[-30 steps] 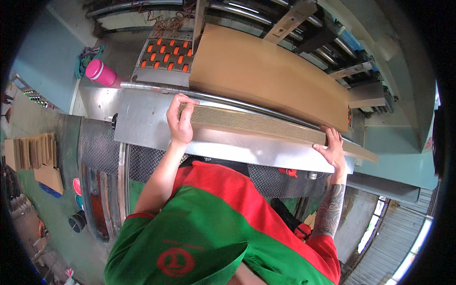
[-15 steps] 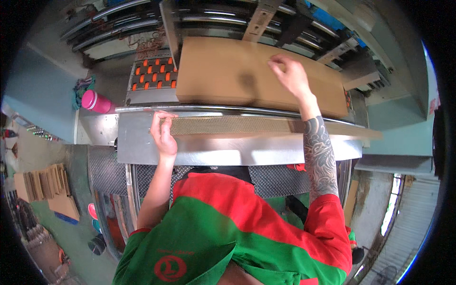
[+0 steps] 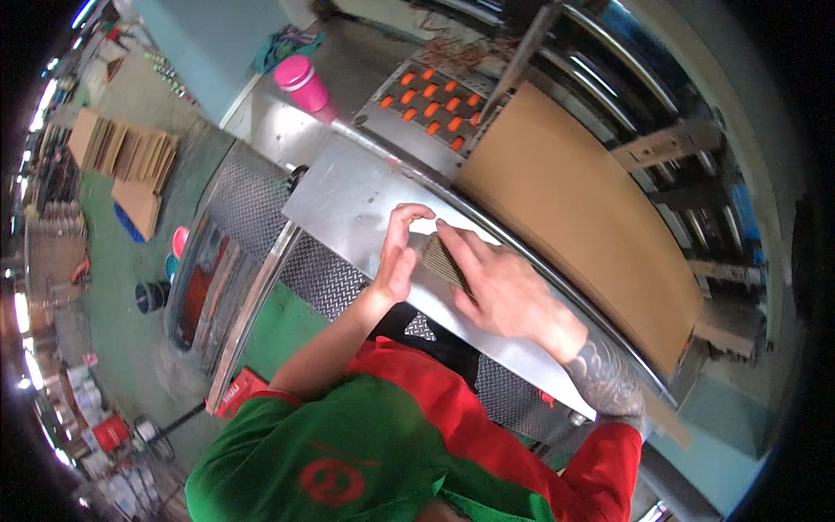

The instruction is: The person repeatedly picks up flat cardboard sheets from a conveyor and stacks them by hand on a metal table. The person aligns each sheet and places it on top of the growing stack, occasionally adjusting the stack to keep it even.

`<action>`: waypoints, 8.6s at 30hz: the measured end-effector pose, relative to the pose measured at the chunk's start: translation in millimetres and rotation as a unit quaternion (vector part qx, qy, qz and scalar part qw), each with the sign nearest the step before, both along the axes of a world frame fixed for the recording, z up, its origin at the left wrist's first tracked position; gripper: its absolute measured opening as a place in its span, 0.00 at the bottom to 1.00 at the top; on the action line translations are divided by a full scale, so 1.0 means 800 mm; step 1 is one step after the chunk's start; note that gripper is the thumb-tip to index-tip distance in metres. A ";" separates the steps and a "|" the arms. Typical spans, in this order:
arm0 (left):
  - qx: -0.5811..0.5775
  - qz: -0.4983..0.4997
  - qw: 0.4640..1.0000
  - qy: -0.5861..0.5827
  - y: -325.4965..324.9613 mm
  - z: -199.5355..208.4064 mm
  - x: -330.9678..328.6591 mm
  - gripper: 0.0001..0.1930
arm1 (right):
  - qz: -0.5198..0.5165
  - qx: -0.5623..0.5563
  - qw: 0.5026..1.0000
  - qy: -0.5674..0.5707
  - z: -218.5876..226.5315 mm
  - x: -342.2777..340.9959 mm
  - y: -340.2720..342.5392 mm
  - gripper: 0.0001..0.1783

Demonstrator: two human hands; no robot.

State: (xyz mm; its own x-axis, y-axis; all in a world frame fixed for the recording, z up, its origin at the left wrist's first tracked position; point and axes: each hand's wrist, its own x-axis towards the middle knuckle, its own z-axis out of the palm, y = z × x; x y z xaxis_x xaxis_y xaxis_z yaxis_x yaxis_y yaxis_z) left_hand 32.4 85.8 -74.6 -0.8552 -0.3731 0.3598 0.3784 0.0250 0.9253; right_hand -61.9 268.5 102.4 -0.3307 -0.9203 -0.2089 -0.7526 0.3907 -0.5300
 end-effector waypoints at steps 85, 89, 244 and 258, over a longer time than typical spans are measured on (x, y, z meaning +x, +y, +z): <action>-0.355 0.467 0.533 -0.610 -0.211 -0.344 -0.013 0.43 | 0.052 0.021 0.998 0.031 -0.028 0.002 -0.009 0.35; -0.354 0.464 0.532 -0.614 -0.212 -0.346 -0.012 0.43 | 0.046 0.011 0.998 0.036 -0.030 0.002 -0.010 0.34; -0.352 0.467 0.533 -0.611 -0.215 -0.355 -0.010 0.44 | 0.038 -0.005 0.999 0.039 -0.030 -0.013 -0.009 0.33; -0.353 0.461 0.525 -0.622 -0.215 -0.354 -0.010 0.44 | 0.034 0.002 0.999 0.023 -0.028 -0.013 -0.009 0.33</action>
